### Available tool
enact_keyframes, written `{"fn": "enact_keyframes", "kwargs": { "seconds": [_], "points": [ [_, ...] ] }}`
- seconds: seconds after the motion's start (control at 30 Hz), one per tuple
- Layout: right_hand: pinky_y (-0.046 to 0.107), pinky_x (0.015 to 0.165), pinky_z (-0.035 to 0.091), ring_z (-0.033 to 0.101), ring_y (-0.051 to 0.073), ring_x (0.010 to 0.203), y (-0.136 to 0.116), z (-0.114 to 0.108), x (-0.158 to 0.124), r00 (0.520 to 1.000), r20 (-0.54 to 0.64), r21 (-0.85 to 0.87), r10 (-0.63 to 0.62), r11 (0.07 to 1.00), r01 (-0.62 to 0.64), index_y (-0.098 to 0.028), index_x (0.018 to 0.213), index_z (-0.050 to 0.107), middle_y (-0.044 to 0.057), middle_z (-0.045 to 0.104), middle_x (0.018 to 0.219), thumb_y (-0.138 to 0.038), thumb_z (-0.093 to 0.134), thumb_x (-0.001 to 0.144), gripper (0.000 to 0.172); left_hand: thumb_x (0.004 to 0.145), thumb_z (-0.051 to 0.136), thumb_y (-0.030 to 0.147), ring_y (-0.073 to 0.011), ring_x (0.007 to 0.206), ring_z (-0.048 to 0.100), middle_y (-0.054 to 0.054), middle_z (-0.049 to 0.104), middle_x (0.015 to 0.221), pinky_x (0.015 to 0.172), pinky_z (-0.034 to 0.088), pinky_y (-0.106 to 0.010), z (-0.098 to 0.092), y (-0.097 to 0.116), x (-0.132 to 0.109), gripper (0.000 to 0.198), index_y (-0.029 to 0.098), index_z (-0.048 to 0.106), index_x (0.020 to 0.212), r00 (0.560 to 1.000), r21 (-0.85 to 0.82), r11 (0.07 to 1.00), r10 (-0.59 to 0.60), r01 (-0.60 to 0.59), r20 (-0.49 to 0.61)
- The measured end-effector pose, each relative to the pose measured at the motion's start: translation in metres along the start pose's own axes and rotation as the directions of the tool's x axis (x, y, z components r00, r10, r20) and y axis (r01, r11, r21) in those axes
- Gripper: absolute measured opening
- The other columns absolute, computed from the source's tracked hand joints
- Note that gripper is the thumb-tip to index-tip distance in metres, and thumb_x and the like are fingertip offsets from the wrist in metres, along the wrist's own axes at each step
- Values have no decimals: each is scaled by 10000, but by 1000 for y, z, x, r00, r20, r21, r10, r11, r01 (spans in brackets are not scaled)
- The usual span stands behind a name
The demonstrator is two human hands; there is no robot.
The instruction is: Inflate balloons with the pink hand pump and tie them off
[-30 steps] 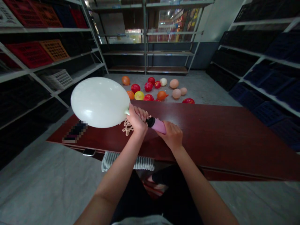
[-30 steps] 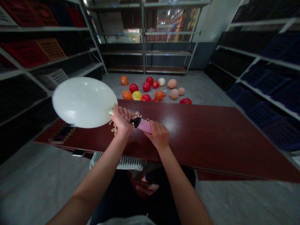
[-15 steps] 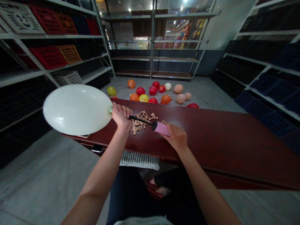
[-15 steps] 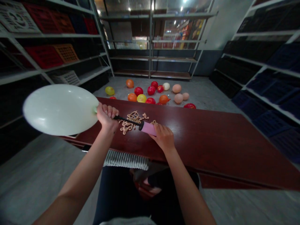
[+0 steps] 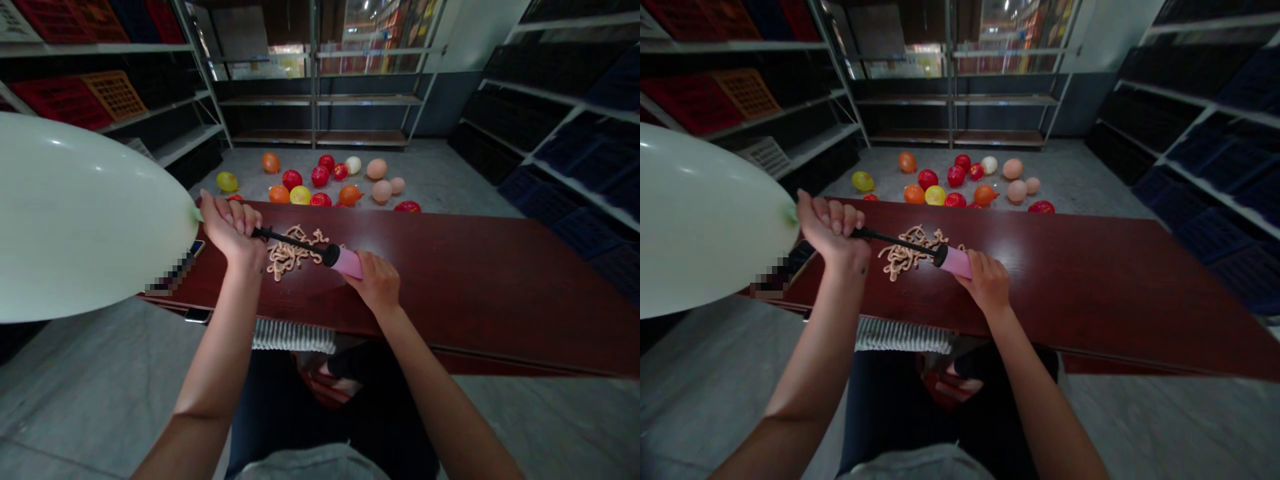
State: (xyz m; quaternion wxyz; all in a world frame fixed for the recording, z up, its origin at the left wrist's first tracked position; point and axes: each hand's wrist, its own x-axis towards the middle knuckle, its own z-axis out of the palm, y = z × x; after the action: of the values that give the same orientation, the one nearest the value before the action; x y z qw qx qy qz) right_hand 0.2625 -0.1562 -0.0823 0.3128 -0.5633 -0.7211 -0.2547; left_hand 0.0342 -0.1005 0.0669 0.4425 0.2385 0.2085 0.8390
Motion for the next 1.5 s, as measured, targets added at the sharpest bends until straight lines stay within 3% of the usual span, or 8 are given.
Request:
{"fn": "enact_keyframes", "kwargs": {
  "seconds": [0.17,0.4,0.5,0.7,0.83,1.17,1.33,1.5],
  "points": [
    [307,675,385,613,197,735,0,3,4,998,14,33,55,998,-56,-157,1107,616,69,695,853,-569,560,903,463,1001,465,464,-73,310,163,51,192,377,387,193,-263,14,-32,-6,604,197,246,505,998,31,999,-45,43,47],
    [316,666,384,625,208,731,3,7,3,991,-4,39,133,990,-133,-161,1114,623,69,696,852,-612,522,907,506,989,477,442,-85,279,210,70,235,351,329,211,-251,25,-99,-46,583,211,267,498,984,19,991,-131,130,117],
    [317,668,387,628,216,749,4,7,3,988,13,37,154,987,-154,-158,1122,621,75,695,864,-615,525,903,516,961,492,527,-84,270,228,76,245,349,317,227,-252,25,-108,-55,597,215,268,504,982,32,991,-136,133,129],
    [297,684,386,626,191,746,0,5,4,997,7,70,70,995,-71,-169,1127,620,57,701,874,-619,529,904,510,1003,439,444,-70,273,219,72,230,349,334,220,-239,15,-90,-47,576,211,254,510,979,48,984,-173,169,111],
    [294,701,384,622,189,776,-3,4,3,997,69,63,38,997,-43,-173,1161,613,59,698,892,-613,538,902,517,1018,405,387,-74,282,222,67,219,362,356,240,-241,1,-72,-35,558,212,242,514,980,15,981,-192,191,57],
    [293,719,382,620,201,815,-3,-1,1,990,126,63,-58,997,51,-145,1181,602,86,699,903,-591,535,913,525,1015,423,404,-68,314,165,66,176,378,373,210,-230,-20,-9,1,573,201,208,524,986,47,985,-163,163,-18],
    [301,748,397,631,206,845,-4,-2,1,992,90,98,-83,992,74,-147,1172,595,92,708,969,-575,555,909,504,1029,369,343,-79,333,163,55,169,400,389,209,-252,-20,18,14,537,201,215,535,994,59,992,-112,112,-3],
    [297,748,405,632,201,827,-2,0,1,997,54,94,-47,995,41,-149,1160,596,81,705,934,-564,535,924,482,1037,349,348,-77,345,166,52,159,431,421,192,-266,-6,20,8,523,197,214,554,998,81,995,-53,50,31]
  ]
}}
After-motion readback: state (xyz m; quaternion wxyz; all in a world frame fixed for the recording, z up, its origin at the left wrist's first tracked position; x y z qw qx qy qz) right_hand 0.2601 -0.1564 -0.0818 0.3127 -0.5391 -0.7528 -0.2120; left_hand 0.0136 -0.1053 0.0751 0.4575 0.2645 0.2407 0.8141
